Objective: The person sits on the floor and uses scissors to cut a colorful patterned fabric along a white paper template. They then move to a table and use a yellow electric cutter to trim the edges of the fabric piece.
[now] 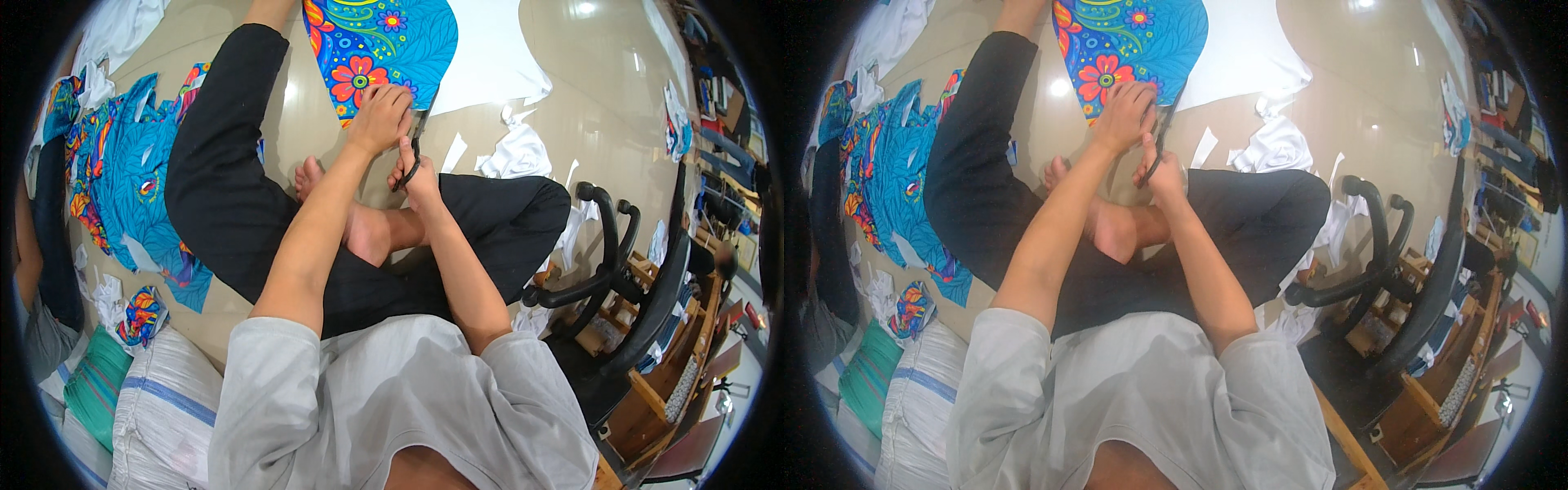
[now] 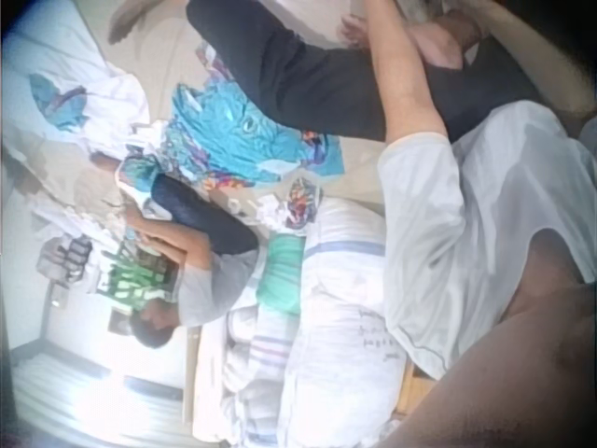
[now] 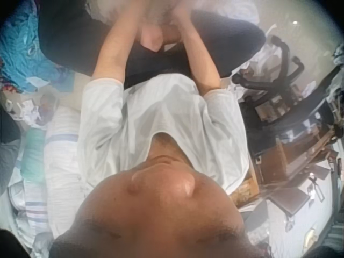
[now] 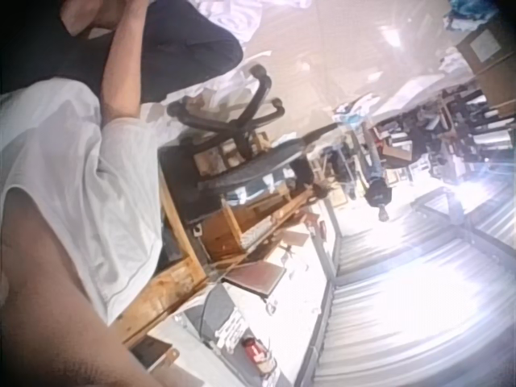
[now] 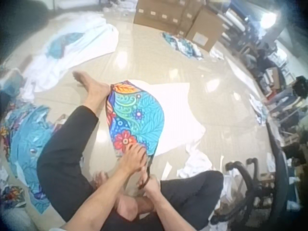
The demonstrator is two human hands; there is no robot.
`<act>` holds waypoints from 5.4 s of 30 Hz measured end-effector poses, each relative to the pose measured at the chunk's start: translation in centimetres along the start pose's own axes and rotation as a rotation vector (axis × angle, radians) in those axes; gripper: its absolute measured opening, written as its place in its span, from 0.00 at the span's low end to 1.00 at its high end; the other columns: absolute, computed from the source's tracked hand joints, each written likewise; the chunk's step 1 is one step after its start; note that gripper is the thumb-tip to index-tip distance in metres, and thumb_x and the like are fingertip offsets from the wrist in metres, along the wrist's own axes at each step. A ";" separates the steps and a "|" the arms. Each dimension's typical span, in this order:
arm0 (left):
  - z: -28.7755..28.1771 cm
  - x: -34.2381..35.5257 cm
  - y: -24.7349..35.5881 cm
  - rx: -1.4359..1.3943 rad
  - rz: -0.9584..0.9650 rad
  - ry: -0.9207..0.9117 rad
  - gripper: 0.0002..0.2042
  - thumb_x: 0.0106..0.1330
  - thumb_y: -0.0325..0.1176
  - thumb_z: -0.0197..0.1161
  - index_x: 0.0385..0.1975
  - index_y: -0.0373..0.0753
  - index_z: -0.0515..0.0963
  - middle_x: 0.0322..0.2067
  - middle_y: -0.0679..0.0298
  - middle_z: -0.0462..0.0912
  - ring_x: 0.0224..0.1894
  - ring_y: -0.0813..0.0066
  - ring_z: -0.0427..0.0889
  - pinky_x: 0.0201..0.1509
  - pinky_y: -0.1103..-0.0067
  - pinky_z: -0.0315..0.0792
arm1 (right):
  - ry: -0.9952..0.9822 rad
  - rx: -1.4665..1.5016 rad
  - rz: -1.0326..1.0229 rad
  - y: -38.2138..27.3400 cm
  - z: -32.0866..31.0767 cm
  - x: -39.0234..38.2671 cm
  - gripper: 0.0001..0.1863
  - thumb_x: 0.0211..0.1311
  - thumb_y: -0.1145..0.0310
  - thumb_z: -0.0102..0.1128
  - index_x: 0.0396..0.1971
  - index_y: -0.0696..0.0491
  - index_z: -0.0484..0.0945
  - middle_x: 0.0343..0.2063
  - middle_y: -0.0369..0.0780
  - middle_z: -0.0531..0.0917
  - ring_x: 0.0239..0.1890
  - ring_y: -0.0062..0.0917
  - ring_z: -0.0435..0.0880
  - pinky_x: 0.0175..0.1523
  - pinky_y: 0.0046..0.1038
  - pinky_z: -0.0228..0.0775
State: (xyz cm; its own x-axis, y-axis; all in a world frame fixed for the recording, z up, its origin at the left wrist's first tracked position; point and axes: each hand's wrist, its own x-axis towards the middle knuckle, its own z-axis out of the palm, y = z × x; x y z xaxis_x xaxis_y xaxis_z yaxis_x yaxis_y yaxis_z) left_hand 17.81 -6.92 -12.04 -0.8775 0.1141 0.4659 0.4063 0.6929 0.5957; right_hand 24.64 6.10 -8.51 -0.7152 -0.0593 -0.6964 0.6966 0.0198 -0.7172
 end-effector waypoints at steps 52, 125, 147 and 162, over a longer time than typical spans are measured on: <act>-0.4 0.5 0.3 -0.097 -0.068 0.045 0.07 0.59 0.26 0.56 0.36 0.34 0.74 0.37 0.56 0.79 0.45 0.54 0.78 0.55 0.62 0.66 | -0.090 -0.016 0.003 -7.6 -5.4 7.5 0.36 0.55 0.28 0.60 0.15 0.48 0.63 0.13 0.33 0.65 0.16 0.24 0.68 0.25 0.26 0.66; -3.4 -1.8 0.5 -0.259 -0.394 -0.286 0.09 0.61 0.33 0.62 0.35 0.34 0.78 0.32 0.54 0.82 0.32 0.59 0.82 0.38 0.69 0.74 | -0.228 0.078 0.197 -2.2 -3.4 -3.6 0.35 0.59 0.28 0.53 0.18 0.49 0.72 0.15 0.37 0.75 0.20 0.29 0.80 0.31 0.28 0.75; -3.9 -0.8 -0.1 -0.309 -0.406 -0.422 0.10 0.61 0.34 0.65 0.34 0.34 0.79 0.32 0.52 0.81 0.34 0.58 0.81 0.39 0.68 0.74 | -0.090 0.033 0.134 -1.5 -3.3 0.3 0.33 0.62 0.32 0.56 0.18 0.49 0.65 0.13 0.35 0.68 0.17 0.25 0.71 0.26 0.26 0.67; -1.5 3.3 1.4 0.381 -0.507 -0.413 0.41 0.59 0.62 0.62 0.69 0.45 0.60 0.72 0.43 0.44 0.74 0.35 0.37 0.64 0.31 0.41 | -0.178 0.037 0.105 -1.4 -4.8 0.3 0.33 0.63 0.34 0.57 0.17 0.49 0.65 0.12 0.34 0.67 0.15 0.24 0.69 0.23 0.24 0.64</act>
State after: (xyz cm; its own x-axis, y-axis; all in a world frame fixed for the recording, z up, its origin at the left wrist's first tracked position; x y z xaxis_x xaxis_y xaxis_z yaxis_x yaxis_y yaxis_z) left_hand 15.82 -6.70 -8.68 -0.9881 -0.0782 -0.1324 -0.1224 0.9211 0.3696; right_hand 23.16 10.83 -7.84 -0.6195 -0.2343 -0.7492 0.7709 -0.0015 -0.6370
